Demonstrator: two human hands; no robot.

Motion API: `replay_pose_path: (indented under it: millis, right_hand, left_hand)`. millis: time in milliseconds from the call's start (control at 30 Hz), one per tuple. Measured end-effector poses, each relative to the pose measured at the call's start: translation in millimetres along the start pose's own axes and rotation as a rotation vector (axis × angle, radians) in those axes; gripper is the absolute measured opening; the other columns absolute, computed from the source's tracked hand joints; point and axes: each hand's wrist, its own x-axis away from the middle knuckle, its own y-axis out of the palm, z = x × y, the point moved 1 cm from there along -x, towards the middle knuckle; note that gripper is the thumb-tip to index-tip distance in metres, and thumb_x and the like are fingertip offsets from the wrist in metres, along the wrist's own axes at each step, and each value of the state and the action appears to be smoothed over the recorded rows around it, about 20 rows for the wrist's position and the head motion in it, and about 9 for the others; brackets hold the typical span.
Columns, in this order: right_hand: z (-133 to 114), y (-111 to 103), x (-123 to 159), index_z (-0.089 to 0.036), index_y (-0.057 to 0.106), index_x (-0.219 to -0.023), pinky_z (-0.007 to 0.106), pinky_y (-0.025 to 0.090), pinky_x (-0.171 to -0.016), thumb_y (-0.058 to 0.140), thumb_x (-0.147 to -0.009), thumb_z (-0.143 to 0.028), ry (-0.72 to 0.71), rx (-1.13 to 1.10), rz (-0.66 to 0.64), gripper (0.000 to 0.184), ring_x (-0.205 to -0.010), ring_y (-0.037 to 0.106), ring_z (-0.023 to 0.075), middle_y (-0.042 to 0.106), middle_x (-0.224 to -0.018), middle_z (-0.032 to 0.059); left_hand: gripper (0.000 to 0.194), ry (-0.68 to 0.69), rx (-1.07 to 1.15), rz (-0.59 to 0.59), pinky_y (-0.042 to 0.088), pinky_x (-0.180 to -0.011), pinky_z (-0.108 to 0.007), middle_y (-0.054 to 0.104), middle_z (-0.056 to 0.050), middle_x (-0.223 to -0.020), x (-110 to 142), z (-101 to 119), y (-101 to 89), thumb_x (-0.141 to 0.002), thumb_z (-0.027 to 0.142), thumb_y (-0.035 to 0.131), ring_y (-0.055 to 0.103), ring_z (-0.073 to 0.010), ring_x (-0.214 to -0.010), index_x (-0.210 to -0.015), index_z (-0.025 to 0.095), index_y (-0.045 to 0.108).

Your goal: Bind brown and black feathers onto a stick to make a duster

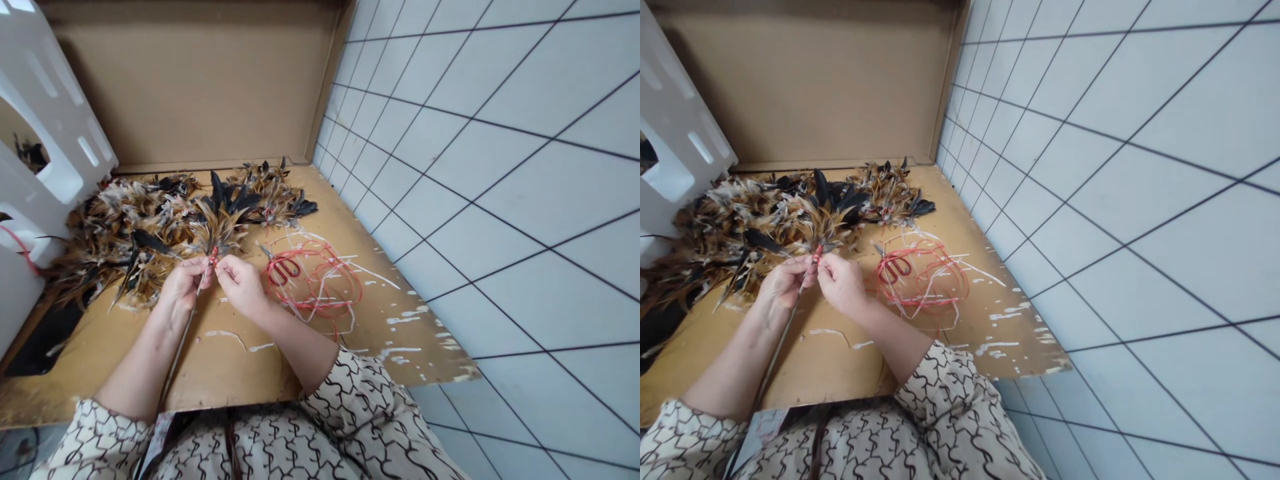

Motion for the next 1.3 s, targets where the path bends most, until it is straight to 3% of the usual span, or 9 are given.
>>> replay_pose_path:
  millis: [233,433,833,1067,1200,1300]
  right_hand:
    - [4,3,0,-0.019,0.053,-0.068,0.02,0.036,-0.056,0.048,-0.077,-0.021,-0.002,-0.009,-0.018,0.011,-0.058,0.046,0.0096,0.055,-0.061,-0.0017]
    - [4,-2,-6,-0.019,0.048,-0.065,0.02,0.029,-0.048,0.045,-0.075,-0.022,0.032,-0.029,0.0,0.011,-0.05,0.037,0.0077,0.045,-0.055,-0.0041]
    - [2,-9,-9,-0.018,0.049,-0.062,0.02,0.03,-0.051,0.046,-0.072,-0.023,0.074,0.063,-0.073,0.011,-0.052,0.039,0.0078,0.046,-0.056,-0.0046]
    - [18,-47,-33,-0.017,0.049,-0.051,0.02,0.026,-0.049,0.049,-0.07,-0.022,0.135,0.21,-0.116,0.02,-0.047,0.034,0.0072,0.04,-0.046,-0.0061]
    - [31,-77,-60,-0.016,0.056,-0.053,0.022,0.029,-0.051,0.05,-0.069,-0.015,0.268,0.503,0.046,0.017,-0.05,0.042,0.0098,0.05,-0.05,-0.0026]
    - [32,-89,-79,-0.015,0.064,-0.069,0.025,0.034,-0.058,0.047,-0.073,-0.012,0.35,0.807,0.15,0.018,-0.063,0.052,0.0148,0.063,-0.068,0.0042]
  left_hand:
    - [0.01,-0.07,0.044,0.056,0.024,-0.031,-0.014,0.043,0.0,-0.038,-1,0,-0.7,-0.056,0.003,0.052,0.036,-0.0044,-0.032,-0.05,0.008,0.056]
    - [0.01,-0.161,0.059,-0.028,0.024,-0.031,-0.013,0.043,0.002,-0.044,-3,-2,-9.1,-0.065,0.003,0.055,0.037,-0.0037,-0.034,-0.058,0.009,0.056]
    - [0.01,-0.112,0.024,-0.021,0.028,-0.033,-0.014,0.048,0.0,-0.044,-12,-1,-27.2,-0.064,0.003,0.058,0.04,-0.0046,-0.036,-0.056,0.008,0.058]
    - [0.012,-0.109,0.096,0.036,0.028,-0.032,-0.013,0.045,0.002,-0.045,-15,4,-32.5,-0.067,0.001,0.054,0.039,-0.0039,-0.035,-0.059,0.01,0.054]
    - [0.014,-0.116,0.11,0.035,0.028,-0.032,-0.013,0.045,0.001,-0.045,-14,6,-31.0,-0.068,0.001,0.053,0.038,-0.0039,-0.035,-0.059,0.01,0.054]
    - [0.014,-0.122,0.125,0.033,0.028,-0.032,-0.013,0.045,0.001,-0.045,-13,7,-30.7,-0.068,0.001,0.053,0.039,-0.0041,-0.035,-0.058,0.01,0.054]
